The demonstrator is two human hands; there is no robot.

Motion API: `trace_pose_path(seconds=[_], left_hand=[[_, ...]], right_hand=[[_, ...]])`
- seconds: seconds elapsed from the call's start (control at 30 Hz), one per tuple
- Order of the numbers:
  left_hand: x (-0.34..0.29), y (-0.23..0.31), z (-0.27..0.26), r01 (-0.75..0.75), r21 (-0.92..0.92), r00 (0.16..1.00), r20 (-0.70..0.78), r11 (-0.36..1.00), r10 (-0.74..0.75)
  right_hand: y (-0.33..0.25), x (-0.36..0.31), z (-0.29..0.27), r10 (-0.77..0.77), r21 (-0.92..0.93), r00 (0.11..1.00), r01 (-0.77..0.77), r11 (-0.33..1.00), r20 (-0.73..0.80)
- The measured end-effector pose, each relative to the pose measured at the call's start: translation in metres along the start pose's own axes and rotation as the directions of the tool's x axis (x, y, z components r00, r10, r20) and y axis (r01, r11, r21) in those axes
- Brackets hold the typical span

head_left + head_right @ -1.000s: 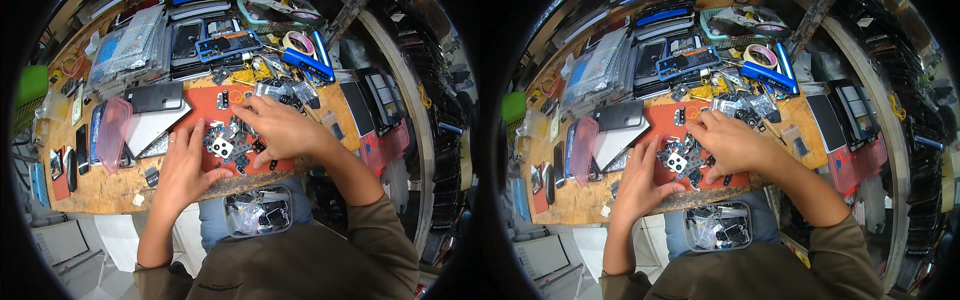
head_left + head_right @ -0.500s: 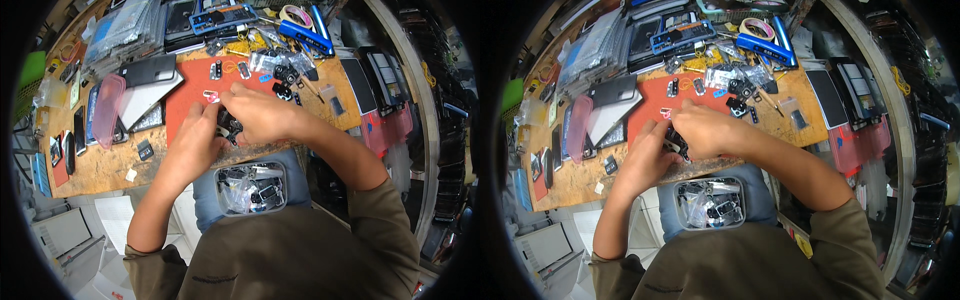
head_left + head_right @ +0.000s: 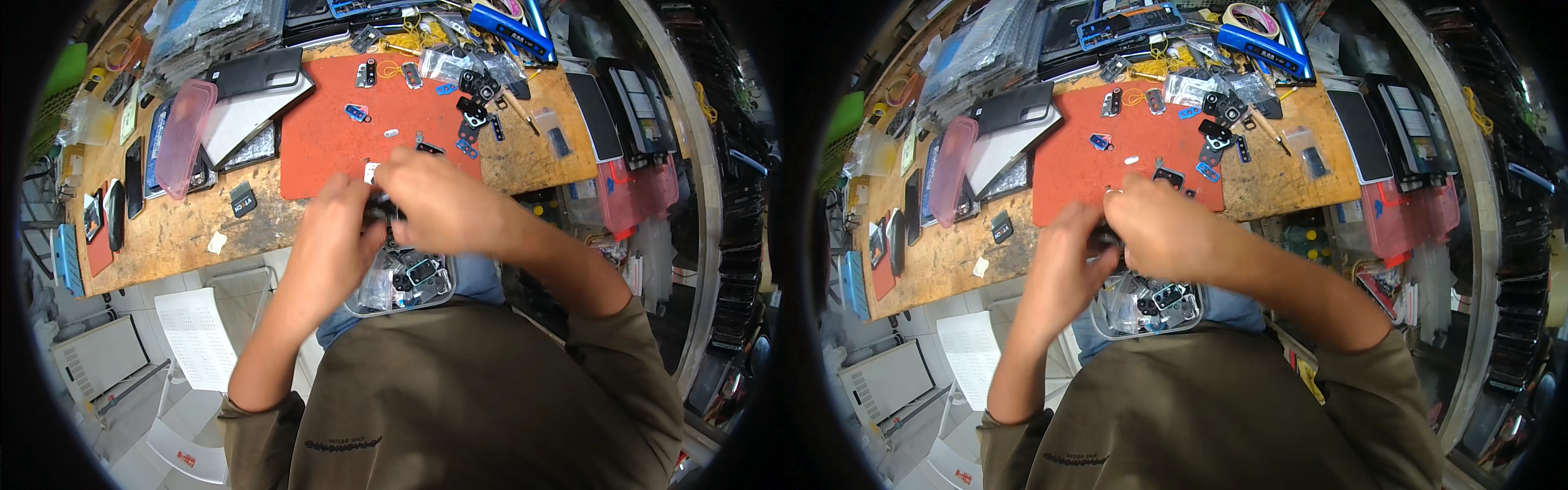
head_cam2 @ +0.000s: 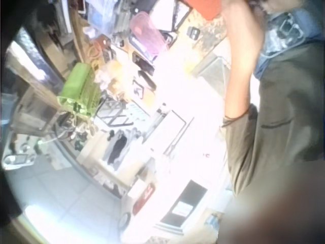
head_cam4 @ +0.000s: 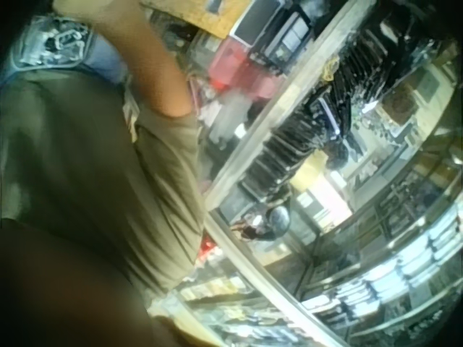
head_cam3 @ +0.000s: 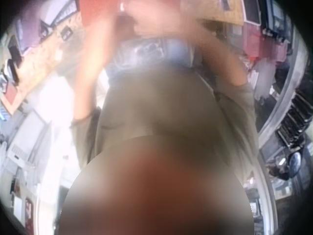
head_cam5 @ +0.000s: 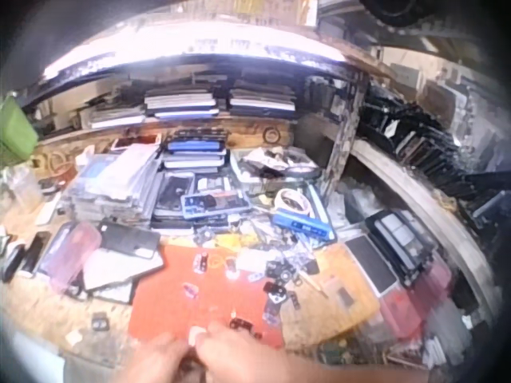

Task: The person sorts small electronic components from a clear plastic container onto a red mat on a cluttered workbench. They handle camera modules, brackets, and small circuit boards, placing them in piles on the mat. The person then closes the container and sets it aside.

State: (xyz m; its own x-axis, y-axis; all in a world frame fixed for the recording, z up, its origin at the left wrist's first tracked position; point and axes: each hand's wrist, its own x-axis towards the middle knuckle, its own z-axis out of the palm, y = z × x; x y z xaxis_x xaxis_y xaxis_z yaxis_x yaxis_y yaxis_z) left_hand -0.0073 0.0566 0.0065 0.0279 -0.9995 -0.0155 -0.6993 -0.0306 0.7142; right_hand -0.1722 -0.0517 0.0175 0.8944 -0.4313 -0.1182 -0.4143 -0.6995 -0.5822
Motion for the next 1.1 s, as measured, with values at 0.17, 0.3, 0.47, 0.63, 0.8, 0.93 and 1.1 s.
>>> trace_pose_path(seconds=[0.17, 0.3, 0.47, 0.63, 0.8, 0.93, 1.1], left_hand=[[-0.059, 0.000, 0.026, 0.107, -0.151, 0.994, 0.052, 0.983, -0.100], [-0.082, -0.002, 0.039, 0.022, -0.074, 0.994, 0.110, 0.997, -0.013], [-0.092, -0.007, 0.039, -0.013, -0.044, 0.997, 0.071, 0.999, 0.016], [-0.081, -0.021, 0.053, -0.178, 0.095, 0.984, 0.047, 0.979, 0.174], [-0.085, -0.027, 0.053, -0.218, 0.133, 0.975, -0.015, 0.967, 0.222], [-0.092, -0.037, 0.054, -0.245, 0.182, 0.967, -0.022, 0.952, 0.253], [-0.093, -0.053, 0.071, -0.180, 0.314, 0.981, 0.125, 0.932, 0.147]], right_hand=[[-0.021, -0.047, 0.051, -0.026, 0.040, 0.999, 0.027, 0.999, -0.031], [-0.023, -0.066, 0.080, -0.012, 0.090, 0.997, 0.019, 0.996, -0.082], [-0.014, -0.081, 0.082, -0.047, 0.058, 0.984, 0.058, 0.997, -0.171], [-0.002, -0.084, 0.080, -0.066, 0.045, 0.983, 0.074, 0.996, -0.169], [0.003, -0.094, 0.080, -0.037, -0.024, 0.987, 0.034, 0.999, -0.156], [0.004, -0.099, 0.086, -0.087, -0.080, 0.963, 0.069, 0.994, -0.255], [0.005, -0.085, 0.116, -0.061, -0.136, 0.981, 0.036, 0.990, -0.182]])
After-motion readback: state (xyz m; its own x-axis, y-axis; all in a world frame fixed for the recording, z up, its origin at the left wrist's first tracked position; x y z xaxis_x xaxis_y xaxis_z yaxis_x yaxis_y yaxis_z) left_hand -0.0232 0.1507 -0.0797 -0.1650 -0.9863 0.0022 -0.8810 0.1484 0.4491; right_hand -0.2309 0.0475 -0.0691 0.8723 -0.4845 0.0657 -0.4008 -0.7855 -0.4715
